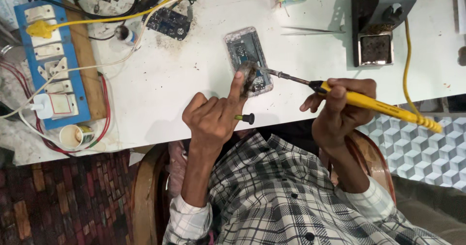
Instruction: The person solders components on a disassembled smartphone motherboard placed on a workbench, holding the board steady with one hand while applying a soldering iron with the other, occasionally repositioning the board and cleaning the iron tip on a stand.
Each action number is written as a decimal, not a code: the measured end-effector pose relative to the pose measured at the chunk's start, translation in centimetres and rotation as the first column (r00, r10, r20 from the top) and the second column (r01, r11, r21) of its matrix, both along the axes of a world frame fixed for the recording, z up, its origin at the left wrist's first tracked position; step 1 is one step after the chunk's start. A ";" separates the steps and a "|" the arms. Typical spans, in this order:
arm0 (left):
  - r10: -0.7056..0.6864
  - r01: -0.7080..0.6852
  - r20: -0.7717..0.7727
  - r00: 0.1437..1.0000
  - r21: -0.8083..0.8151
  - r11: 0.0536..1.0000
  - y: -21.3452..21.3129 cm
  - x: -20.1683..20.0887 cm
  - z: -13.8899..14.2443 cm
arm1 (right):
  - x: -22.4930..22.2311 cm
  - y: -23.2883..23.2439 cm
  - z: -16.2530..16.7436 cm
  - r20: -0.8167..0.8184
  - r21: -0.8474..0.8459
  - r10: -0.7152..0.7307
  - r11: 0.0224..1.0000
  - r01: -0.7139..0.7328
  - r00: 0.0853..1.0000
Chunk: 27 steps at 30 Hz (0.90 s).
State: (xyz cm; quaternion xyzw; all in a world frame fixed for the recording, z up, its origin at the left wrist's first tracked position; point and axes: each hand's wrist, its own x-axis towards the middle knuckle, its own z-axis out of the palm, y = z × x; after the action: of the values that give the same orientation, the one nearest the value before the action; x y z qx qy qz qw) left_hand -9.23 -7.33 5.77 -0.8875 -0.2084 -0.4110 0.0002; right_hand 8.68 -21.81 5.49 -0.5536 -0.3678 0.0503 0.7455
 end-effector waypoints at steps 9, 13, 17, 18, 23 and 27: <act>0.014 -0.004 0.074 0.997 -0.133 0.991 -0.4 0.5 1.4 | -0.7 -0.6 -0.3 -0.171 0.013 0.062 0.998 -0.061 0.983; 0.031 -0.011 0.081 0.996 -0.242 0.970 -0.8 0.9 1.3 | -0.6 -0.1 -1.3 -0.227 0.114 0.073 0.992 -0.048 0.971; 0.000 0.008 0.043 0.999 -0.202 0.979 -1.2 1.0 0.5 | -0.4 0.2 -1.8 -0.203 0.170 0.017 0.985 0.018 0.979; -0.001 0.008 0.041 0.999 -0.186 0.982 -1.2 0.9 0.4 | -0.3 0.1 -1.9 -0.185 0.158 -0.004 0.987 0.034 0.983; 0.041 -0.028 0.093 0.995 -0.134 0.991 -0.7 0.2 0.2 | -0.1 -0.4 -1.7 -0.065 -0.008 -0.076 0.997 0.076 0.995; 0.050 -0.034 0.114 0.992 -0.135 0.990 -0.5 -0.3 0.7 | -0.4 -0.7 -1.5 -0.132 0.012 0.041 0.999 -0.040 0.990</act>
State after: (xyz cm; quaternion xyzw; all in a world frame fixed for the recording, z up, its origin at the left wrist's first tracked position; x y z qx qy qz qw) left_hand -9.50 -7.82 6.51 -0.8554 -0.2537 -0.4473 -0.0625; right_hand 8.28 -22.56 3.96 -0.5380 -0.3289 0.1002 0.7696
